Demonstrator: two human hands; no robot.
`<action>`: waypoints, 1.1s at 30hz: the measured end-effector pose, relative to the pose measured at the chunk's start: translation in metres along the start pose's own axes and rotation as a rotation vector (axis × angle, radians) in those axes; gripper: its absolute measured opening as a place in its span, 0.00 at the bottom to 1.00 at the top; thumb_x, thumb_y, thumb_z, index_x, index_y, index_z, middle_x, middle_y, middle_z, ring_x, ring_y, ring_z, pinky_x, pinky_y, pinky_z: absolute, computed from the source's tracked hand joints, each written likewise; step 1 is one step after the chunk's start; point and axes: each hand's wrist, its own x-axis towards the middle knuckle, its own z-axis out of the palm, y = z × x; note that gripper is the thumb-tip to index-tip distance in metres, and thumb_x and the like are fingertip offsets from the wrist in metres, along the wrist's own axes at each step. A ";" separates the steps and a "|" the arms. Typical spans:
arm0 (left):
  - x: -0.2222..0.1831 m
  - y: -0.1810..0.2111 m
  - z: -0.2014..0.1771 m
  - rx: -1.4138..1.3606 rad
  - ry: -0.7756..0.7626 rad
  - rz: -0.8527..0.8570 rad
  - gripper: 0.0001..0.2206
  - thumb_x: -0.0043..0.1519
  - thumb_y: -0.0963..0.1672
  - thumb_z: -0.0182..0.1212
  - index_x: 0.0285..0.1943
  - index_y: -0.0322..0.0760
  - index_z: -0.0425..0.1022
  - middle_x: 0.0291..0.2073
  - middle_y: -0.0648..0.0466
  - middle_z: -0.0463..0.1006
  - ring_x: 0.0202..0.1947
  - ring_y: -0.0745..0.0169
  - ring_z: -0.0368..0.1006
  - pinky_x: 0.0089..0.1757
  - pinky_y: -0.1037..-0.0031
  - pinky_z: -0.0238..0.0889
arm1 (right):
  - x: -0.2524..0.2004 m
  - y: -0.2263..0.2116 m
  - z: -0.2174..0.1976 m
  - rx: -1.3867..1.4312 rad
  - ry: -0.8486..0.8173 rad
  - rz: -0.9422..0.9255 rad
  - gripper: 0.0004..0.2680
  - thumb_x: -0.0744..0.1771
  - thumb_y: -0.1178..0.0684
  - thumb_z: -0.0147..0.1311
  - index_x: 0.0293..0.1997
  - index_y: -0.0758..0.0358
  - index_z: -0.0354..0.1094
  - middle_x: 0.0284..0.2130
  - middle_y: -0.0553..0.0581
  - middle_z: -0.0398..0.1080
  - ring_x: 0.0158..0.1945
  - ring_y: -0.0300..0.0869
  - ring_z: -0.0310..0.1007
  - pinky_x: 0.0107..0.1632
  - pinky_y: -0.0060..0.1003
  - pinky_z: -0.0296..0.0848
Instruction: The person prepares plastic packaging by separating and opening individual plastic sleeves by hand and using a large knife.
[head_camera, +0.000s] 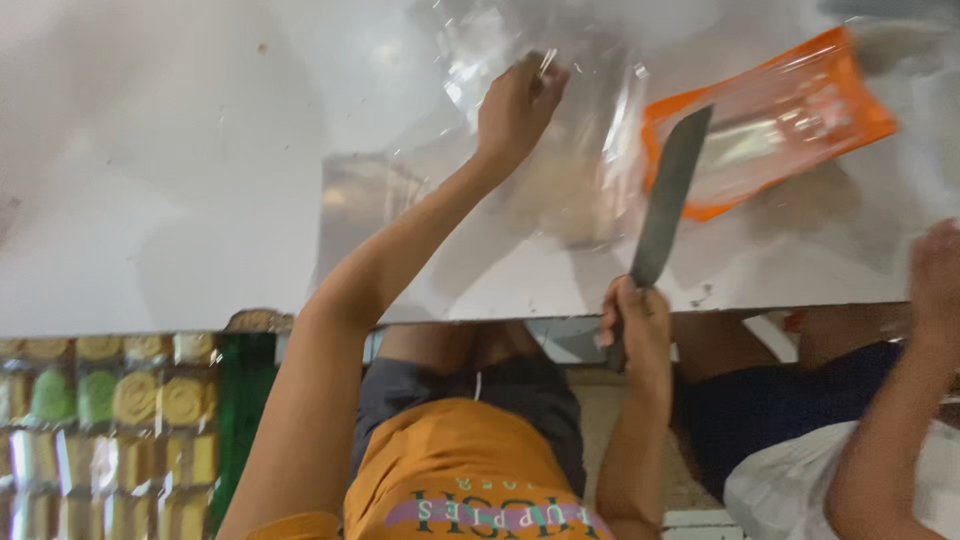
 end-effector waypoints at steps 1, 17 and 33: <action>0.019 -0.022 0.017 0.143 0.043 0.187 0.11 0.63 0.52 0.57 0.45 0.47 0.74 0.29 0.60 0.70 0.33 0.65 0.67 0.35 0.69 0.60 | 0.001 0.000 -0.001 0.061 -0.038 -0.023 0.14 0.71 0.42 0.48 0.31 0.60 0.63 0.15 0.51 0.59 0.12 0.36 0.56 0.16 0.30 0.56; 0.053 -0.061 -0.005 0.418 0.166 0.402 0.47 0.66 0.54 0.76 0.82 0.56 0.34 0.76 0.46 0.58 0.73 0.41 0.55 0.62 0.38 0.57 | -0.005 -0.027 0.004 0.140 -0.128 -0.112 0.18 0.72 0.43 0.46 0.24 0.61 0.60 0.14 0.50 0.59 0.12 0.36 0.56 0.18 0.33 0.65; -0.120 -0.060 -0.118 0.985 0.118 0.563 0.21 0.70 0.56 0.61 0.53 0.38 0.85 0.76 0.40 0.59 0.78 0.35 0.40 0.64 0.30 0.24 | 0.006 0.016 -0.005 0.143 -0.061 -0.143 0.12 0.74 0.49 0.44 0.37 0.65 0.62 0.14 0.55 0.58 0.09 0.40 0.60 0.16 0.38 0.69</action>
